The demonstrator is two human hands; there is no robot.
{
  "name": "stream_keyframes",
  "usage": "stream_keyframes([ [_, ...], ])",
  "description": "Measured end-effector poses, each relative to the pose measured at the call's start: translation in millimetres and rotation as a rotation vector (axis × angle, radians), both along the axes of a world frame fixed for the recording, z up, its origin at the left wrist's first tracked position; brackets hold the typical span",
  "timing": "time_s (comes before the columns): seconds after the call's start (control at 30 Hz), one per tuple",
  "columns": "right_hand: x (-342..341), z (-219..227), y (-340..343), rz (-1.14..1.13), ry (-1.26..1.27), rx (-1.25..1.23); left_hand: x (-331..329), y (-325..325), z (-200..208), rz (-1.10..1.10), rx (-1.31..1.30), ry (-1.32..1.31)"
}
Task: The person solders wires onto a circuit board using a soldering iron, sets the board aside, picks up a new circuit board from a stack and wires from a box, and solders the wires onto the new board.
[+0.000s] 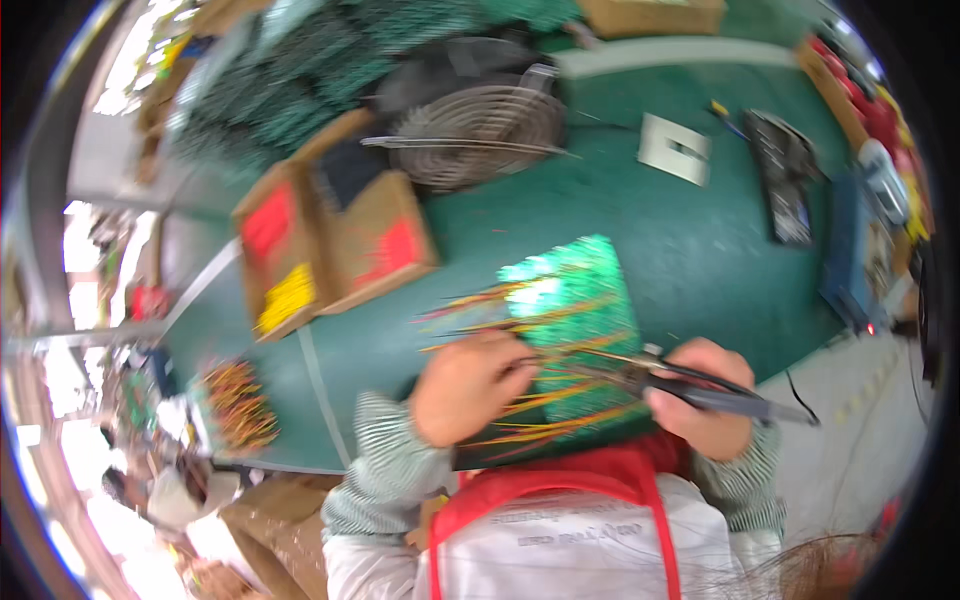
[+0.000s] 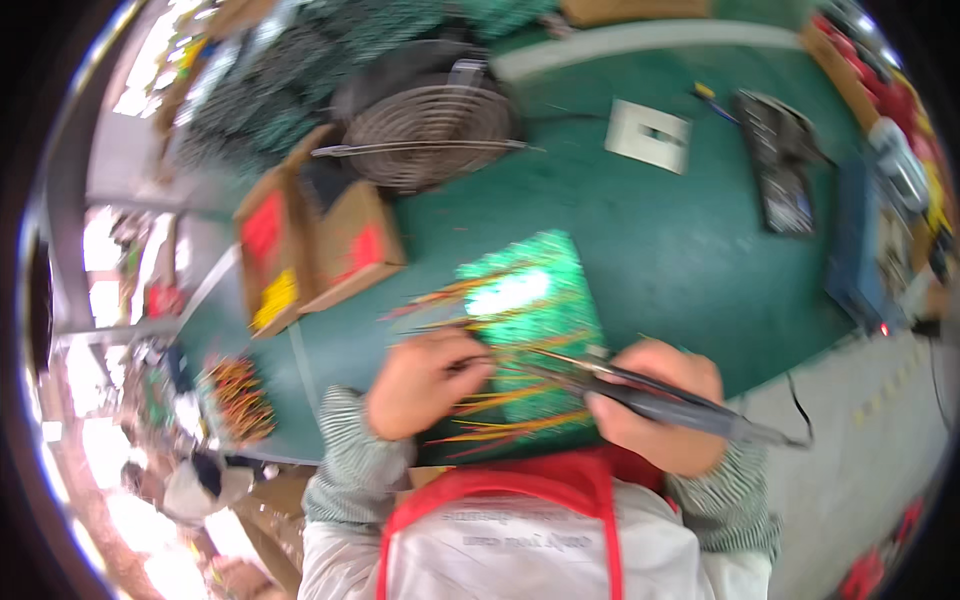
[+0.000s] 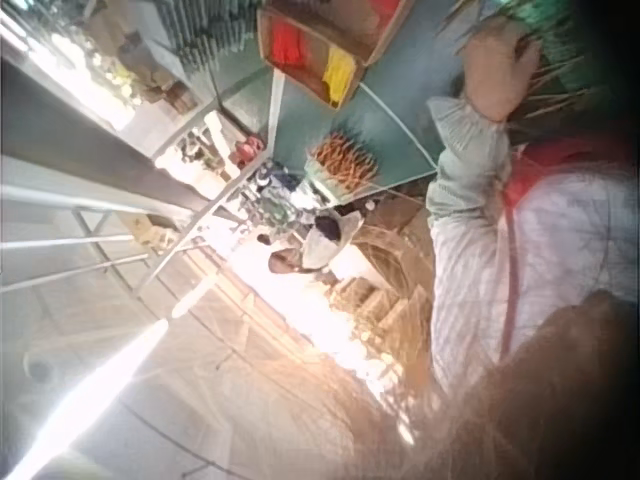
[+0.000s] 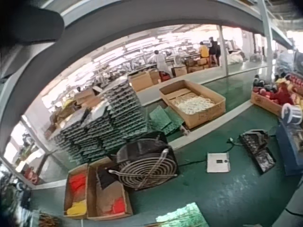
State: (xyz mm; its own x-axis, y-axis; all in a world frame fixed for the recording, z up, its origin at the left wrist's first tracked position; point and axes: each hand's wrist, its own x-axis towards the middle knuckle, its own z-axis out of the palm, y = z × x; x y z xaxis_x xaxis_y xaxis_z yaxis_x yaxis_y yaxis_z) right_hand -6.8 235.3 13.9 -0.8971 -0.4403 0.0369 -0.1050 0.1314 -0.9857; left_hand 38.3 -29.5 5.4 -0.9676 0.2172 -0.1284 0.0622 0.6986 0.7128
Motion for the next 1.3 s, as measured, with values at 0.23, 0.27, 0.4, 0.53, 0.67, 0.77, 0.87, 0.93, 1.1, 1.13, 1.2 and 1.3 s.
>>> stream_keyframes([
  [0.23, 25, -16, 30, -0.087, -0.253, 0.042, 1, 8, -19, -0.066, 0.022, 0.013],
  [0.27, 25, -17, 27, -0.05, -0.236, 0.022, 3, 8, -18, -0.032, -0.003, 0.029],
  [0.4, 22, -15, 17, -0.052, -0.22, 0.039, 6, 7, -14, -0.002, -0.07, 0.053],
  [0.53, 23, -15, 14, -0.063, -0.214, 0.081, 5, 5, -19, -0.004, -0.089, 0.082],
  [0.67, 21, -14, 13, -0.054, -0.218, 0.086, 7, 9, -21, 0.035, -0.067, 0.074],
  [0.77, 25, -4, 15, -0.125, -0.217, 0.119, 4, 13, -21, -0.006, 0.011, 0.021],
  [0.87, 33, -3, 19, -0.177, -0.229, 0.061, 3, 17, -20, -0.031, -0.015, 0.074],
  [0.93, 27, -9, 12, -0.103, -0.16, -0.005, 3, 12, -15, -0.031, -0.038, 0.03],
  [1.1, 10, 0, -5, 0.033, 0.042, 0.048, 2, -2, -5, -0.013, -0.023, -0.027],
  [1.13, 8, -4, -4, 0.039, 0.026, 0.017, -1, -1, -6, 0.006, -0.003, -0.038],
  [1.2, 7, -6, 1, 0.02, 0.016, 0.035, -6, 2, -8, -0.006, 0.043, -0.057],
  [1.3, 8, -5, 2, 0.03, 0.014, 0.024, -10, 5, -6, 0.02, 0.082, -0.084],
])
